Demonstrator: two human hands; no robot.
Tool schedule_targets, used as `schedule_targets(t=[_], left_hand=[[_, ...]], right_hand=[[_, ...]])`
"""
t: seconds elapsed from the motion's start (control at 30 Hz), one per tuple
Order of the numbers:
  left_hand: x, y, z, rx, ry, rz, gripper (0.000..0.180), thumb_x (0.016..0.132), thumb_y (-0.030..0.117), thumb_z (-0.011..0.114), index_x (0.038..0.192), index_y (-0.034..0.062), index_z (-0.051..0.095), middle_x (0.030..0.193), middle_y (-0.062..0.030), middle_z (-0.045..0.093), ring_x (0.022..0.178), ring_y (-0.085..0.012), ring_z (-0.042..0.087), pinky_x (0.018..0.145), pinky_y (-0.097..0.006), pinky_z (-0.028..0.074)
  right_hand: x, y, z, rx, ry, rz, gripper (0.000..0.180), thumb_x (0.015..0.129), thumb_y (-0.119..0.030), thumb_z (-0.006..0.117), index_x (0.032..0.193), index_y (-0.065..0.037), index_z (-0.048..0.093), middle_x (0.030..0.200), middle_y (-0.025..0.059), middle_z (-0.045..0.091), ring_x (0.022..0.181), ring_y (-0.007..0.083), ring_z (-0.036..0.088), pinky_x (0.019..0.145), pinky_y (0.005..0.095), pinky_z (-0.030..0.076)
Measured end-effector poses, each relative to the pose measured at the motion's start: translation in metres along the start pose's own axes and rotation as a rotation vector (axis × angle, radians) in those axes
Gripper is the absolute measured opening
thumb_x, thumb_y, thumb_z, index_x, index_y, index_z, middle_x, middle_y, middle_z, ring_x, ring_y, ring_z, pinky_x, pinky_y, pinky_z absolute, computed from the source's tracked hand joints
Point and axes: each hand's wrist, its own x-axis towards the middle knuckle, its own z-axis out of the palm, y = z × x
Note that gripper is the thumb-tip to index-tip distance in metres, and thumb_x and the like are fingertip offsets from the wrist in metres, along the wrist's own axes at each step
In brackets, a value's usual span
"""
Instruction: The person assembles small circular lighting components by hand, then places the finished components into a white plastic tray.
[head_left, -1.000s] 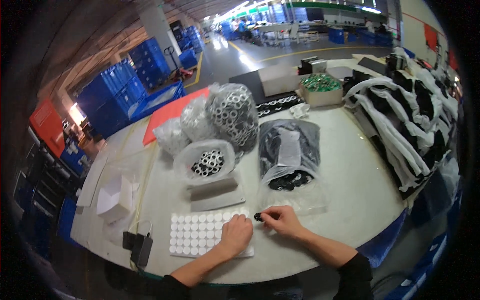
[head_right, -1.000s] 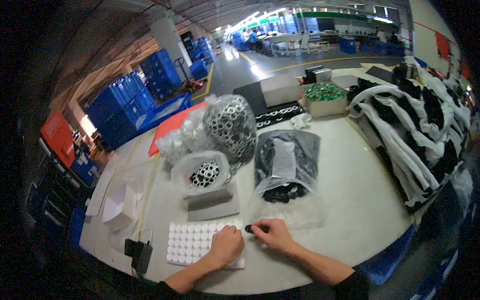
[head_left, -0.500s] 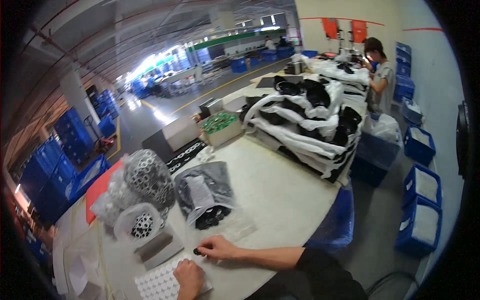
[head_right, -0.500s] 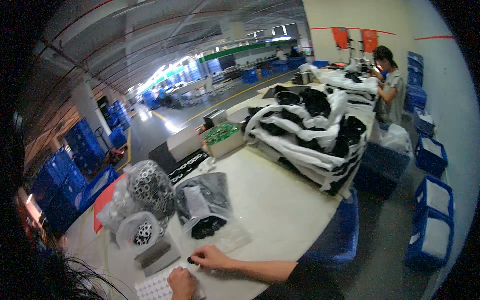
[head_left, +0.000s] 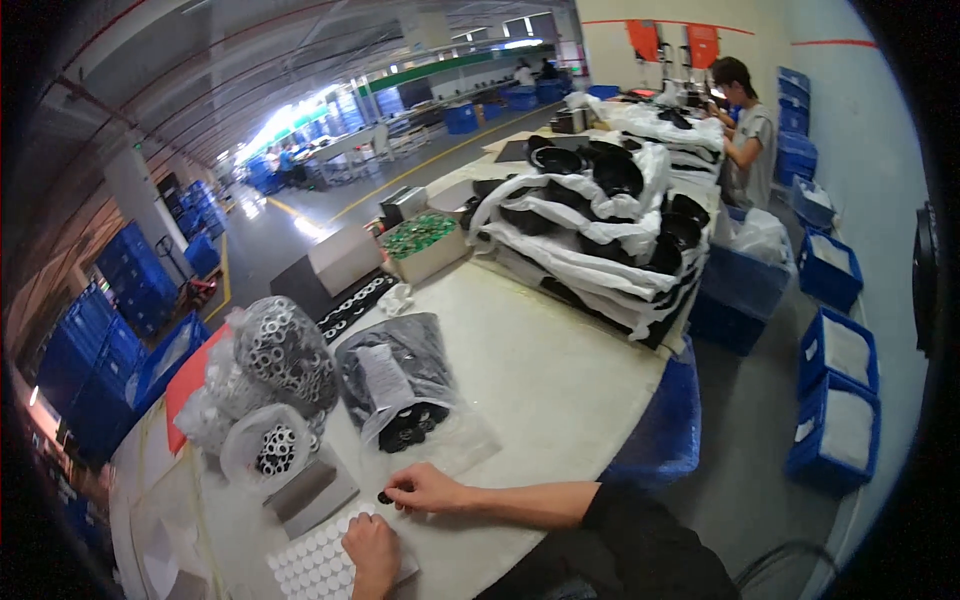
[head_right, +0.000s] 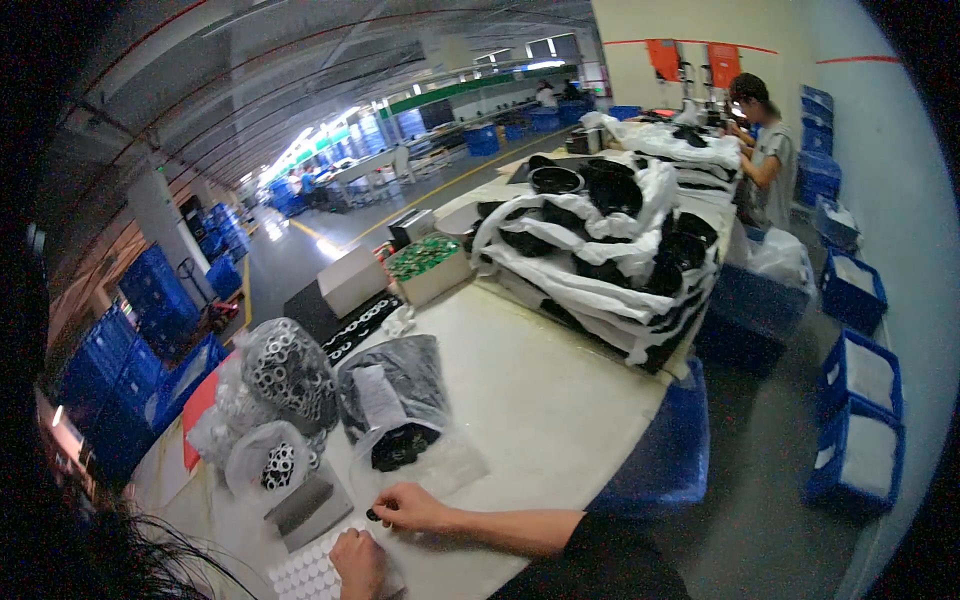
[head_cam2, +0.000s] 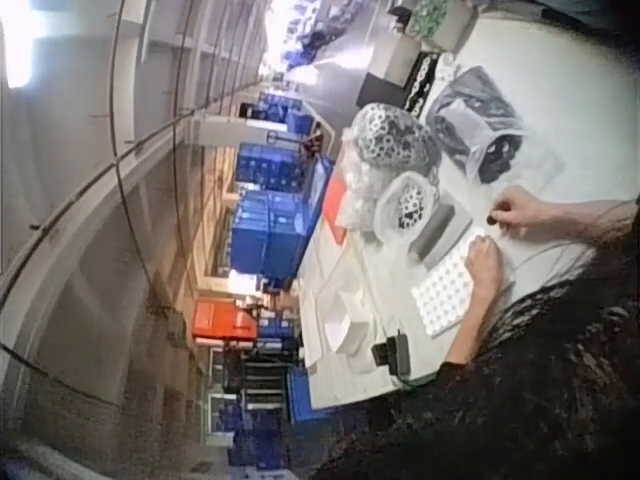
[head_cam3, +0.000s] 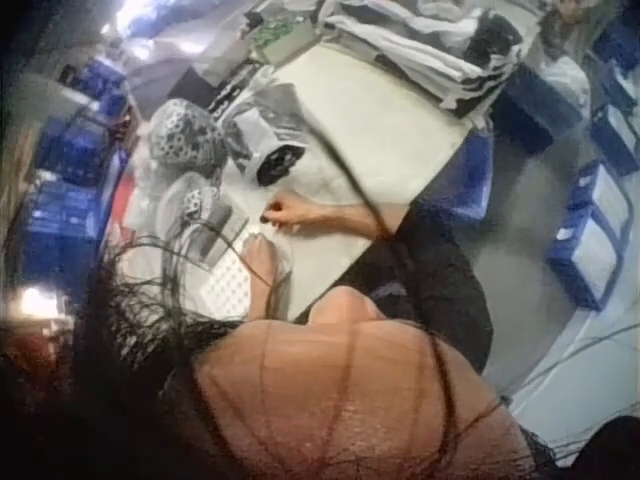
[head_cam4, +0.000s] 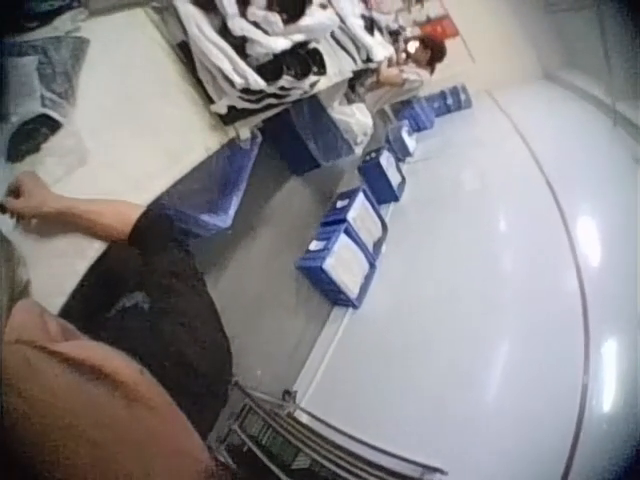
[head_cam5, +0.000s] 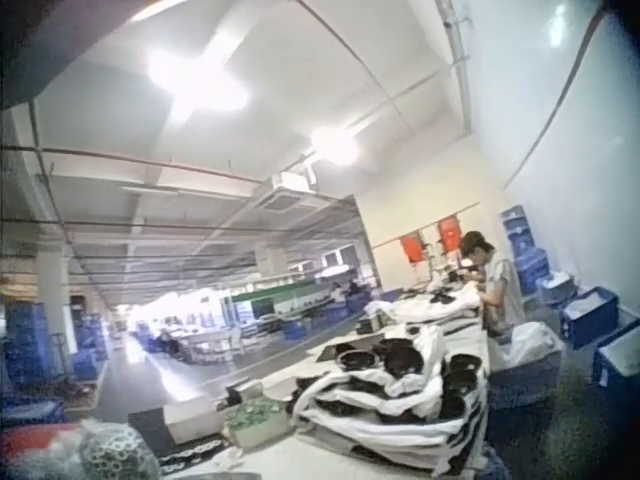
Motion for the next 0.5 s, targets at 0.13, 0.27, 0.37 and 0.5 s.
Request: schedule_targets(t=[0.13,0.27,0.37,0.5], left_hand=[[0.005,0.002,-0.017,-0.087,-0.011,-0.046,0.007,0.064,0.01,0.06,0.066,0.0037,0.058,0.072,-0.0115,0.057,0.071,-0.029,0.058,0.058,-0.041,0.047],[0.004,0.002,-0.015,-0.133,0.033,-0.097,0.011,0.066,0.014,0.062,0.068,0.0035,0.058,0.072,-0.0122,0.057,0.07,-0.0306,0.057,0.059,-0.043,0.047],[0.007,0.008,-0.02,-0.13,0.047,-0.107,0.012,0.067,0.015,0.061,0.066,0.0037,0.059,0.07,-0.0122,0.057,0.069,-0.0309,0.058,0.058,-0.045,0.047],[0.003,0.006,-0.026,-0.065,-0.133,-0.056,0.008,0.069,0.01,0.061,0.073,0.0029,0.06,0.078,-0.0117,0.058,0.075,-0.0292,0.059,0.062,-0.042,0.049]], right_hand=[[0.002,0.003,0.004,-0.022,-0.018,-0.017,0.024,0.09,-0.023,0.058,0.093,0.0,0.065,0.07,0.0042,0.065,0.058,0.0082,0.059,0.053,0.0233,0.049],[0.002,0.001,0.005,-0.011,-0.018,0.006,0.025,0.088,-0.024,0.059,0.092,0.0,0.066,0.069,0.0054,0.066,0.058,0.0093,0.061,0.054,0.0256,0.048],[0.001,0.004,0.001,0.008,-0.025,0.061,0.024,0.09,-0.021,0.058,0.093,0.001,0.065,0.073,0.0045,0.066,0.061,0.0079,0.06,0.056,0.0223,0.05],[0.004,0.006,0.002,0.007,-0.055,0.03,0.024,0.09,-0.022,0.058,0.093,0.001,0.065,0.073,0.0043,0.066,0.062,0.008,0.06,0.056,0.0227,0.049]])
